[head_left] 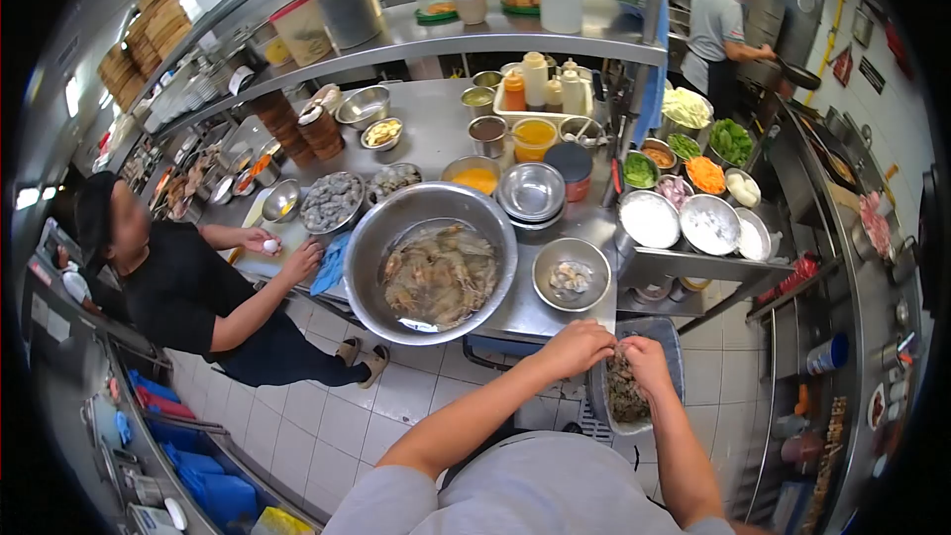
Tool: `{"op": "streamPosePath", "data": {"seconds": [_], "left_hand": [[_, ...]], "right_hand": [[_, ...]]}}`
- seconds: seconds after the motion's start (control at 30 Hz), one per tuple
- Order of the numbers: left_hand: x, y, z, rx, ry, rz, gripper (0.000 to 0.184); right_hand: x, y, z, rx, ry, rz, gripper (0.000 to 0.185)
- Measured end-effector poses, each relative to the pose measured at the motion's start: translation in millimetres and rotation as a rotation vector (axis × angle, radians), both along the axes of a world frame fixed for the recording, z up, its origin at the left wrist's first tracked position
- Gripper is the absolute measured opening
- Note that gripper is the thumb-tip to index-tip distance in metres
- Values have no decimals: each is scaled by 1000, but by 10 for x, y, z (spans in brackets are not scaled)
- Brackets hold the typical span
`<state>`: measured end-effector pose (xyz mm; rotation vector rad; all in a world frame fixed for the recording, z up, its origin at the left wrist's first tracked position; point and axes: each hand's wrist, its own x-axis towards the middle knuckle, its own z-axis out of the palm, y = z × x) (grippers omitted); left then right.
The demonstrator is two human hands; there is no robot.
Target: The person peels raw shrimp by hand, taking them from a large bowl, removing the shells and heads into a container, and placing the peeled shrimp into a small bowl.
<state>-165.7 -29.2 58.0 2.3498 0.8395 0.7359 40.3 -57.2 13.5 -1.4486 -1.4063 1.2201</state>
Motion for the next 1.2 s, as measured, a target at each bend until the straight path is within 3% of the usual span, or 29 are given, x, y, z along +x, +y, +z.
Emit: {"op": "streamPosePath", "data": {"seconds": [0.07,0.17,0.23,0.3,0.37,0.5,0.57,0.63,0.7,0.8,0.87,0.9,0.97,1.03,1.13,1.2], "left_hand": [[-111,26,100,49,-18,13,21],[-391,158,205,65,-42,45,19],[-679,252,278,-435,-421,291,17],[-1122,451,262,-444,-622,452,18],[-1641,590,506,-619,-809,609,22],[-2687,1051,656,-319,-973,783,29],[-3191,1335,692,-300,-996,882,29],[-3780,1741,499,-237,-889,950,24],[-4387,2345,234,-85,-546,1065,22],[-4480,2723,262,54,-410,1131,23],[-4442,2798,271,243,-148,1141,26],[-4485,2831,138,221,-146,1137,26],[-4594,2865,-82,-151,463,983,31],[-4577,2764,-157,-163,430,913,34],[-4526,2663,-142,30,241,943,32],[-4484,2586,-34,463,96,920,30]], "right_hand": [[58,18,-153,-240,443,-203,14],[100,-2,-55,-272,603,-389,14],[305,3,-347,-267,495,-427,13],[595,-39,-719,-247,207,-452,13],[873,-84,-1039,-227,164,-481,21],[960,-319,-1223,-336,37,-667,48],[1034,-433,-1301,-414,127,-639,50],[1052,-548,-1394,-509,199,-586,42],[981,-700,-1370,-517,148,-595,38],[981,-864,-1226,-516,134,-630,32],[949,-946,-1151,-517,168,-680,29],[956,-992,-1120,-515,145,-697,29],[953,-1073,-1054,-518,114,-714,29],[962,-1134,-1104,-563,108,-710,24],[914,-1223,-1157,-601,84,-719,22],[858,-1243,-1207,-615,42,-704,20]]}}
